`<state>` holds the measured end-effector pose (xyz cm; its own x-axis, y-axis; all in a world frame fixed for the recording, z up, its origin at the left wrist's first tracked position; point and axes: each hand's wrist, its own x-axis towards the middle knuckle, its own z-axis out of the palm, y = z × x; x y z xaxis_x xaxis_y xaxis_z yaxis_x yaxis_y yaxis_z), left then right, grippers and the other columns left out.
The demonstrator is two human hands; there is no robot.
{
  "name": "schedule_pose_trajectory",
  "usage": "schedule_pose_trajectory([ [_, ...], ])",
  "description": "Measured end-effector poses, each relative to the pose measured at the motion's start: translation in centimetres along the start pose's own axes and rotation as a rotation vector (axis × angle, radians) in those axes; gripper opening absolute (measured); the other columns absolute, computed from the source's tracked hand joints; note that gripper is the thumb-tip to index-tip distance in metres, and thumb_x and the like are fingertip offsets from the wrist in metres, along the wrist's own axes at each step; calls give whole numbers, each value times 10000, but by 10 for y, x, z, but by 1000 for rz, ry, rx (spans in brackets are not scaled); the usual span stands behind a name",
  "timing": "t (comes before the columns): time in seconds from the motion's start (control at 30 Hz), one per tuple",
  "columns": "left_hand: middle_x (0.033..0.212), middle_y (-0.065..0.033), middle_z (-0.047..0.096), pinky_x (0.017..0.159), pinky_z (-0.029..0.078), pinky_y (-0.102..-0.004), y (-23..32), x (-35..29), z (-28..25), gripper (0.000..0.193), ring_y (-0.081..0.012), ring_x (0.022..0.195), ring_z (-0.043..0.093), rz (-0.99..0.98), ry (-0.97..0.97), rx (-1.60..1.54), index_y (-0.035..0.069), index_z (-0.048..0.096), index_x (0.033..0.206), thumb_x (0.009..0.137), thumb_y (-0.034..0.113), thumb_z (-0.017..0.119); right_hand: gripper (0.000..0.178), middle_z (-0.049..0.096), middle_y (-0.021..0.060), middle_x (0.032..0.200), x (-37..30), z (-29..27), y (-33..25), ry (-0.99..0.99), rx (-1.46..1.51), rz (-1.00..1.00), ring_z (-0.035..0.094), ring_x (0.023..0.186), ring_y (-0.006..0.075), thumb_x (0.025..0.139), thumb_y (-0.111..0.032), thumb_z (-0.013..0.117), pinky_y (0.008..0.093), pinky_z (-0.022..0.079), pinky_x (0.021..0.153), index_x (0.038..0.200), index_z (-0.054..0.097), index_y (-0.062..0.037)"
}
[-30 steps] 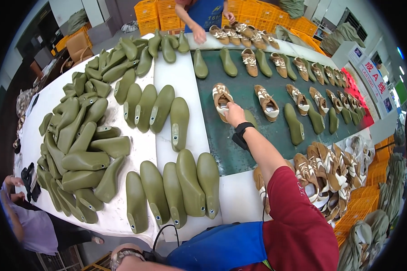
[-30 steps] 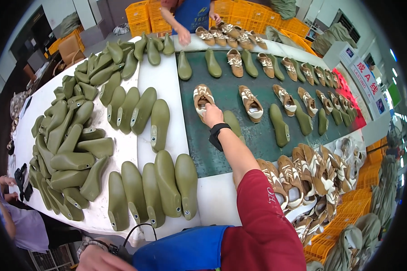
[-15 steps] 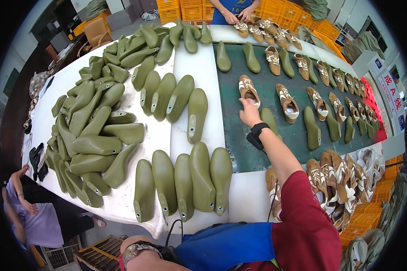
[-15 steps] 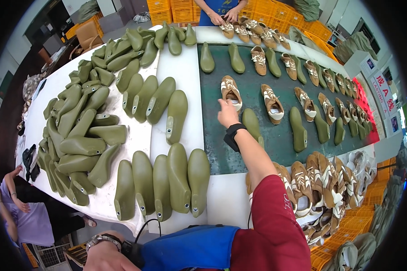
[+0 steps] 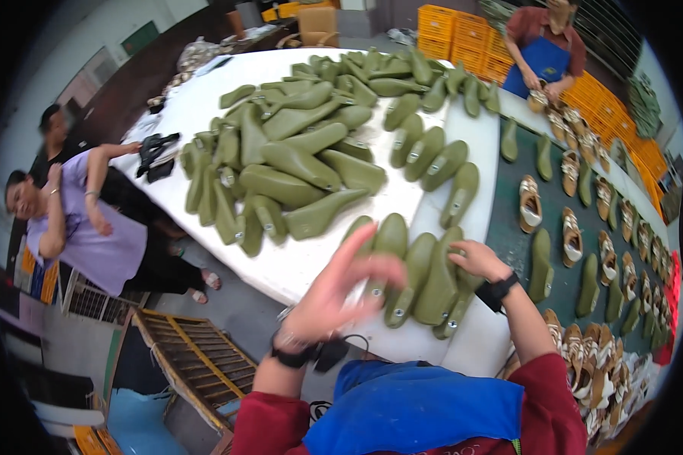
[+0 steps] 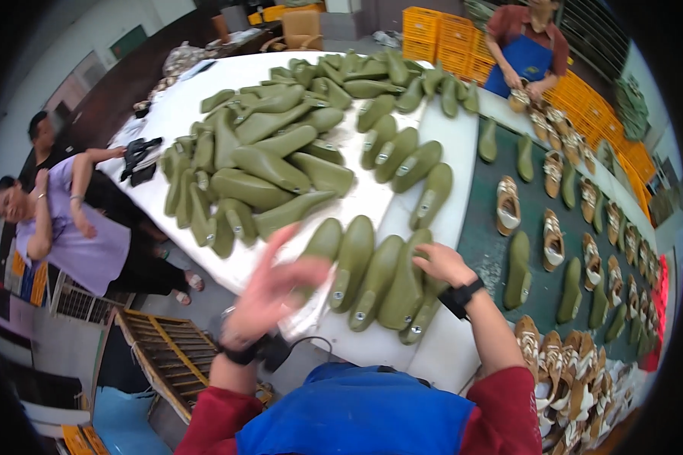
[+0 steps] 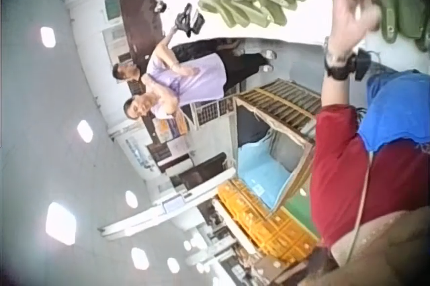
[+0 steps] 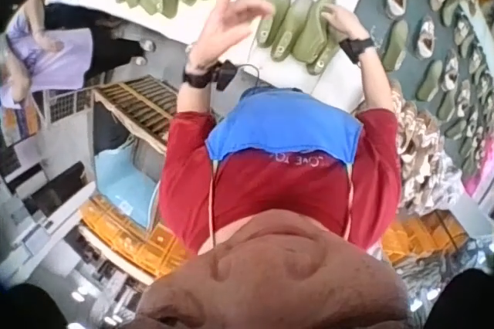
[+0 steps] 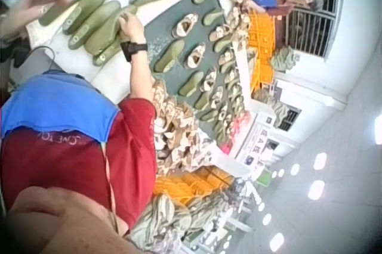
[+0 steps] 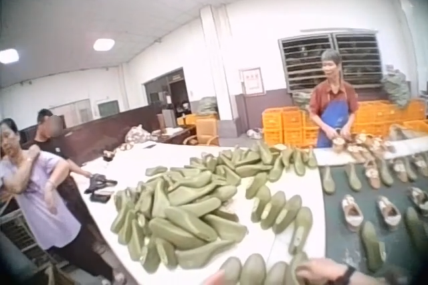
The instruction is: Manually assemble shoe components onto lasts and position them on a conveyor belt in a footwear factory.
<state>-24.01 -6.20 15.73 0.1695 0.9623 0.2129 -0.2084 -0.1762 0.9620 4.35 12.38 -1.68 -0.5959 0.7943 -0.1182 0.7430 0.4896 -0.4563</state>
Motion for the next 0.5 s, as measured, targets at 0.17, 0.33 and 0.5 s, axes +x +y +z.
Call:
schedule_pose_trajectory([
  [0.17,1319,-281,401,1027,341,-418,-217,-28,-130,873,-410,1225,393,-225,313,972,18,312,1384,719,399,730,601,495,262,1202,-59,35,-17,-64,59,78,490,1102,419,840,-473,584,410,411,941,1258,510,-48],
  [0.33,1407,-285,311,1078,296,-352,-242,-10,-124,740,-369,1305,339,-370,265,723,41,391,1353,680,162,673,763,385,269,1331,-84,85,-23,185,350,231,378,1242,404,805,-384,663,407,330,1027,1385,323,-22],
  [0.5,1420,-325,227,1096,260,-375,-262,-11,-85,697,-418,1328,254,-327,369,712,45,405,1332,669,81,619,869,327,292,1365,-82,106,-40,280,215,317,374,1191,447,716,-407,727,465,300,1029,1409,306,-94],
])
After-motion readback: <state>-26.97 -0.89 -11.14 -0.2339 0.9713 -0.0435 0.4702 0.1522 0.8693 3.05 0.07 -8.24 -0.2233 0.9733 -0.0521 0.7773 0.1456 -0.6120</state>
